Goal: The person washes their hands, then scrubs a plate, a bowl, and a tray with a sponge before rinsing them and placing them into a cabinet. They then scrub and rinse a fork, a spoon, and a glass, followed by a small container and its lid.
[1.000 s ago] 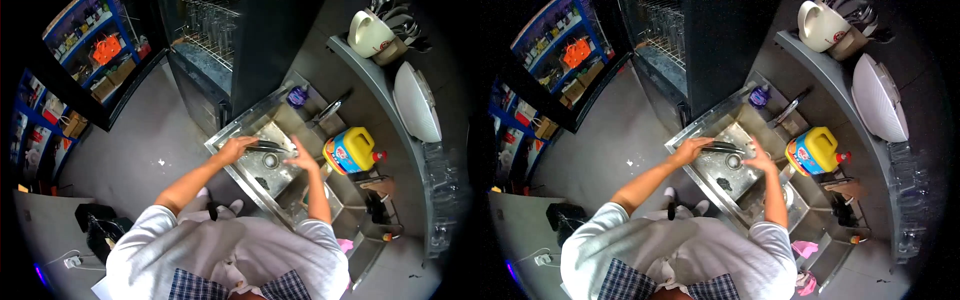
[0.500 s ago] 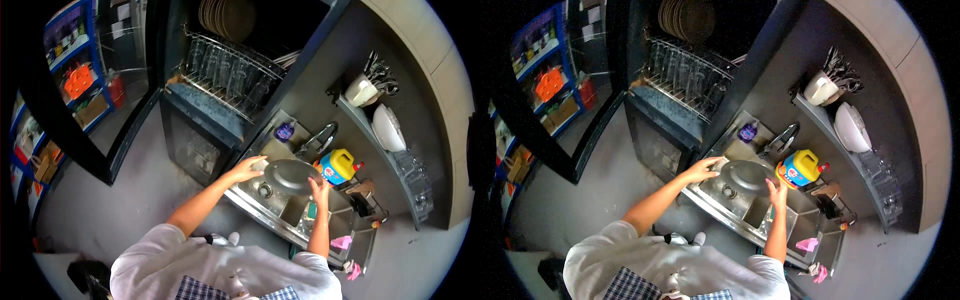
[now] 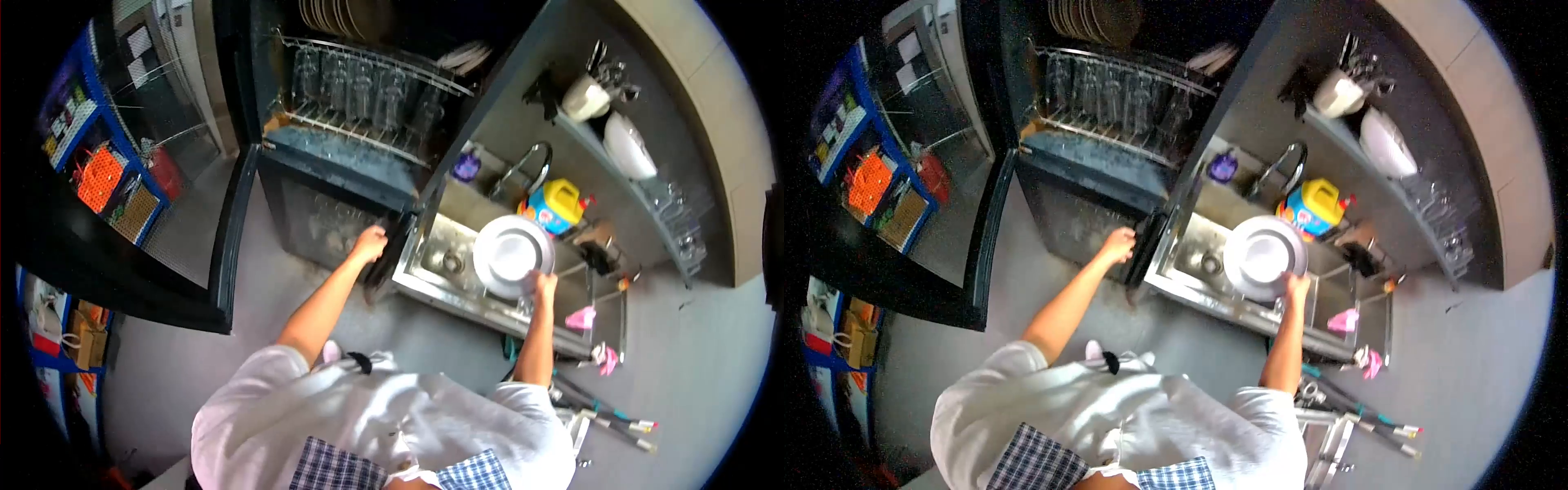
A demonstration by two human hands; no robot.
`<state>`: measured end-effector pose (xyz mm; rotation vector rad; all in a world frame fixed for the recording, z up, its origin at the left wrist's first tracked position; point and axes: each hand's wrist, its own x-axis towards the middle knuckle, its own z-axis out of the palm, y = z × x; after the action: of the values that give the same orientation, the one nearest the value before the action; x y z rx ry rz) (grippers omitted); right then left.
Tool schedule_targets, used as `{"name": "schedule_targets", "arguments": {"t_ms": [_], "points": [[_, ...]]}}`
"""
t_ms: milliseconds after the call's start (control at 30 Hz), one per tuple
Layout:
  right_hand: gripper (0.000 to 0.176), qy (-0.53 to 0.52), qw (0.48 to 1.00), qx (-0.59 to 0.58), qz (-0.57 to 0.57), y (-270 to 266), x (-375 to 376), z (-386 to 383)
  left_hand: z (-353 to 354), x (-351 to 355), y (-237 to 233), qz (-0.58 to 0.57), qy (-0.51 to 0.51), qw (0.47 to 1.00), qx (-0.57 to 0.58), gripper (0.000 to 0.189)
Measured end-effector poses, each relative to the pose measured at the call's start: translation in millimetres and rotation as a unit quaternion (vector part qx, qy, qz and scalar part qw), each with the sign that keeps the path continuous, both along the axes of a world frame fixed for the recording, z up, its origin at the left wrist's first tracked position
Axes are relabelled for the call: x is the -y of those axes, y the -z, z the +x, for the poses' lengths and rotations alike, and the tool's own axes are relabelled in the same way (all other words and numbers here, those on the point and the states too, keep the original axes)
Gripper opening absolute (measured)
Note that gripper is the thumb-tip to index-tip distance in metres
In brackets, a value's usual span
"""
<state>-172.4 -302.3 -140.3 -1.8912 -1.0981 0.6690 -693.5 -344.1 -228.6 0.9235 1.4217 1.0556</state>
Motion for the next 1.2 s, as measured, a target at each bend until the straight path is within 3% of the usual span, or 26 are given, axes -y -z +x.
{"name": "schedule_targets", "arguments": {"t_ms": [33, 67, 100, 133, 233, 267, 333, 367, 400, 467, 500, 567, 600, 667, 700, 733, 800, 833, 867, 900, 933, 1000, 1067, 1100, 1133, 1200], "points": [[0.026, 0.006, 0.988, 0.150, 0.034, -22.3, 16.1, -30.6, 1.1, -16.0, 3.1, -0.010, 0.012, 0.999, -0.052, 0.022], [0.030, 0.008, 0.933, 0.361, -0.009, -36.6, 25.0, -50.5, 1.0, -25.9, 9.8, -0.022, 0.025, 0.994, -0.102, 0.025], [0.028, -0.004, 0.906, 0.423, -0.034, -47.2, 36.8, -65.7, 0.9, -34.0, 8.8, -0.064, 0.034, 0.994, -0.086, 0.030], [0.025, 0.029, 0.904, 0.427, -0.018, -40.4, 39.9, -60.5, 4.2, -37.1, 4.3, -0.101, 0.043, 0.991, -0.070, 0.034], [0.022, 0.033, 0.999, 0.020, 0.007, -37.9, 53.5, -25.5, 17.5, -43.2, 13.1, -0.033, -0.031, 0.985, -0.169, 0.038], [0.021, 0.049, 0.998, -0.011, 0.038, -34.2, 61.4, -15.9, 22.5, -45.2, 21.2, 0.020, -0.016, 0.979, -0.204, 0.037], [0.021, 0.065, 0.991, 0.110, 0.044, -41.1, 73.1, -15.8, 30.8, -42.4, 12.2, 0.068, 0.036, 0.972, -0.222, 0.035], [0.026, 0.083, 0.947, 0.310, 0.020, -44.4, 77.8, -17.1, 38.5, -37.2, -4.9, 0.075, 0.029, 0.962, -0.261, 0.030], [0.031, 0.088, 0.952, 0.294, -0.014, -75.5, 95.4, -50.8, 41.4, -32.8, -21.4, 0.129, 0.033, 0.951, -0.281, 0.027], [0.031, 0.088, 0.953, 0.290, 0.007, -20.6, 91.0, 8.8, 45.7, -25.7, -48.7, 0.121, 0.039, 0.938, -0.321, 0.029], [0.032, 0.112, 0.951, 0.287, -0.003, -38.9, 106.8, -11.7, 46.5, -34.8, -34.0, 0.063, 0.051, 0.955, -0.287, 0.035], [0.024, 0.107, 0.983, 0.149, 0.020, -40.1, 122.3, -12.4, 51.5, -54.4, 22.2, 0.046, 0.017, 0.980, -0.195, 0.048], [0.021, 0.111, 0.990, 0.063, 0.055, -41.5, 127.5, -13.8, 53.4, -55.1, 26.4, 0.088, 0.007, 0.976, -0.199, 0.052], [0.010, 0.153, 0.988, -0.013, -0.012, -41.2, 128.6, 0.3, 57.0, -54.7, 35.4, 0.189, 0.003, 0.943, -0.272, 0.061], [0.013, 0.133, 0.977, -0.164, 0.019, -41.6, 129.3, 2.8, 57.6, -53.5, 22.1, 0.129, 0.048, 0.967, -0.216, 0.064], [0.021, 0.123, 0.963, -0.233, 0.051, -38.1, 128.5, 2.8, 58.6, -53.1, 11.1, 0.062, 0.088, 0.980, -0.166, 0.067], [0.027, 0.121, 0.929, -0.325, 0.126, -23.2, 115.0, -0.8, 54.4, -58.9, 2.8, 0.045, 0.117, 0.971, -0.203, 0.066], [0.022, 0.130, 0.955, -0.248, 0.095, -13.6, 106.1, 6.5, 52.1, -58.8, 6.6, 0.068, 0.116, 0.964, -0.229, 0.060], [0.022, 0.110, 0.991, -0.079, -0.001, -7.2, 93.6, 21.5, 47.7, -52.1, -2.6, 0.070, 0.130, 0.967, -0.208, 0.054], [0.024, 0.093, 0.956, 0.277, -0.024, -26.7, 88.3, -7.4, 45.7, -46.8, -2.0, 0.084, 0.133, 0.961, -0.229, 0.053], [0.024, 0.046, 0.899, 0.432, 0.062, -20.1, 81.8, -12.1, 43.6, -42.9, -3.2, 0.102, 0.131, 0.954, -0.248, 0.052], [0.024, 0.038, 0.909, 0.412, 0.039, -17.6, 63.8, -1.4, 39.4, -9.6, -13.8, 0.129, 0.113, 0.945, -0.280, 0.047], [0.027, 0.034, 0.986, 0.162, -0.003, 3.7, 41.8, 42.6, 32.9, 44.0, -33.1, 0.097, 0.123, 0.956, -0.249, 0.046], [0.029, 0.027, 0.999, -0.002, 0.027, -13.0, 49.1, 23.4, 31.5, 70.5, -23.9, 0.122, 0.082, 0.951, -0.271, 0.045], [0.029, 0.043, 0.996, 0.080, 0.018, -34.0, 53.5, 1.3, 30.1, 98.4, -13.7, 0.144, 0.038, 0.944, -0.295, 0.045], [0.030, 0.005, 0.966, 0.259, 0.002, -43.8, 43.2, -18.5, 21.8, 156.8, -22.6, 0.098, -0.011, 0.969, -0.226, 0.041]]}}
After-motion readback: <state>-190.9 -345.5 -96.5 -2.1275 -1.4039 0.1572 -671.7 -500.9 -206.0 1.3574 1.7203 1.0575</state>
